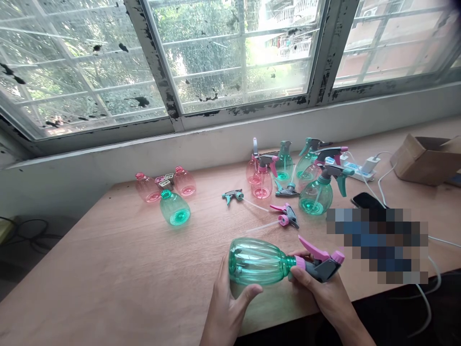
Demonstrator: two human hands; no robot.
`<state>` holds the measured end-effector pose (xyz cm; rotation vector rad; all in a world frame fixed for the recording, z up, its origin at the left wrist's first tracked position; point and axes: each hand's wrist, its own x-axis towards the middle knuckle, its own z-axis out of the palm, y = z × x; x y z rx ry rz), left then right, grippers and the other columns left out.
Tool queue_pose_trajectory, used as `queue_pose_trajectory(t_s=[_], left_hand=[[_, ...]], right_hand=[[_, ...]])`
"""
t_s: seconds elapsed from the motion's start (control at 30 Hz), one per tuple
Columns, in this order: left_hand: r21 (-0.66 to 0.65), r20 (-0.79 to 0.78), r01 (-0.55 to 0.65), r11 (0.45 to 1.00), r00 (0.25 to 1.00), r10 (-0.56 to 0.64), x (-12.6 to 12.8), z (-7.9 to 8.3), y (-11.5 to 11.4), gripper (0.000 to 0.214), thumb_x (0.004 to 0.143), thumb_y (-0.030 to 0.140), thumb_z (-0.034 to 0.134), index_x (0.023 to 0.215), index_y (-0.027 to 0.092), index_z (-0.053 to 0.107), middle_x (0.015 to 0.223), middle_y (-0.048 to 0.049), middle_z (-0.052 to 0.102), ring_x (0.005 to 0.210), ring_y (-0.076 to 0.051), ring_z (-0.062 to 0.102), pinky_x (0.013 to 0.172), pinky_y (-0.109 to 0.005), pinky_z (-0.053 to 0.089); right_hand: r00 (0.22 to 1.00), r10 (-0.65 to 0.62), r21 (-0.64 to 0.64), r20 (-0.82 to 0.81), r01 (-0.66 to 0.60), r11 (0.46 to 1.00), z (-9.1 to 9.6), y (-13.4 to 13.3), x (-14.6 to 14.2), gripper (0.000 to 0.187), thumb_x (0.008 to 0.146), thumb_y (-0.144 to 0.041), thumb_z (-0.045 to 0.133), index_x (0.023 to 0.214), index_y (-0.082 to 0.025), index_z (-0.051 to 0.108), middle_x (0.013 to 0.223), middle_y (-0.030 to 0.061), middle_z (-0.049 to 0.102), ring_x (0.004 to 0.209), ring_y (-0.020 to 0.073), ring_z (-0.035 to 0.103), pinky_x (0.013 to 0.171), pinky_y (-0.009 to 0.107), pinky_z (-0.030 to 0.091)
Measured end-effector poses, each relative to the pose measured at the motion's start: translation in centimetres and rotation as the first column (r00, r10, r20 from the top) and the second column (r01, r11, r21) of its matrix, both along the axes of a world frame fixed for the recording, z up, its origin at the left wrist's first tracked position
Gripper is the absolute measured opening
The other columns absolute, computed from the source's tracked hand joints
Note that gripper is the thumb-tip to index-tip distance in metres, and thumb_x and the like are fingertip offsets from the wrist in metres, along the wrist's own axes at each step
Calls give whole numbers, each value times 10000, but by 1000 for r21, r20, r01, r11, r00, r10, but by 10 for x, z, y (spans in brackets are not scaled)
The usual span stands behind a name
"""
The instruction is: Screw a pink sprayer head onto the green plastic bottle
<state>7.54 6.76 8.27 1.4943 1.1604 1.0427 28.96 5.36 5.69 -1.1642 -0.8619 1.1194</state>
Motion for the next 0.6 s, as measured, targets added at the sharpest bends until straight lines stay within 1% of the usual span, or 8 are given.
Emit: queue_pose_trajectory(t_s=[0.13,0.23,0.37,0.6], left_hand=[[-32,-14,-3,999,1000,3,1,0,-2,677,850,461,760,1448,313,478,1434,-50,607,1384,-300,500,1160,-404,358],[-68,-27,10,998,1000,-12,0,-1,-2,743,840,442,776,1488,345,425,1498,-36,555,1416,-294,463,1190,-422,324],[-41,-39,-5,999,999,3,-1,-6,-3,787,836,424,785,1511,380,383,1547,-15,503,1442,-284,430,1215,-428,296],[-27,-91,-59,998,994,56,-1,-15,-2,857,823,435,792,1546,344,341,1551,-49,497,1477,-303,388,1241,-477,268]], right_hand=[[999,-5,6,-36,5,1000,2,1,-1,370,771,-438,857,979,-196,670,592,-23,721,472,154,639,528,267,538],[999,-29,-11,-23,28,1000,4,1,-2,398,756,-460,865,974,-198,660,602,-24,720,479,153,643,533,263,539],[1000,-29,-17,1,29,999,4,1,-2,416,760,-481,856,988,-200,651,604,-25,719,477,155,646,541,268,540],[999,-43,-14,6,43,999,4,1,-3,411,749,-465,866,979,-192,663,601,-22,721,469,151,647,536,264,538]])
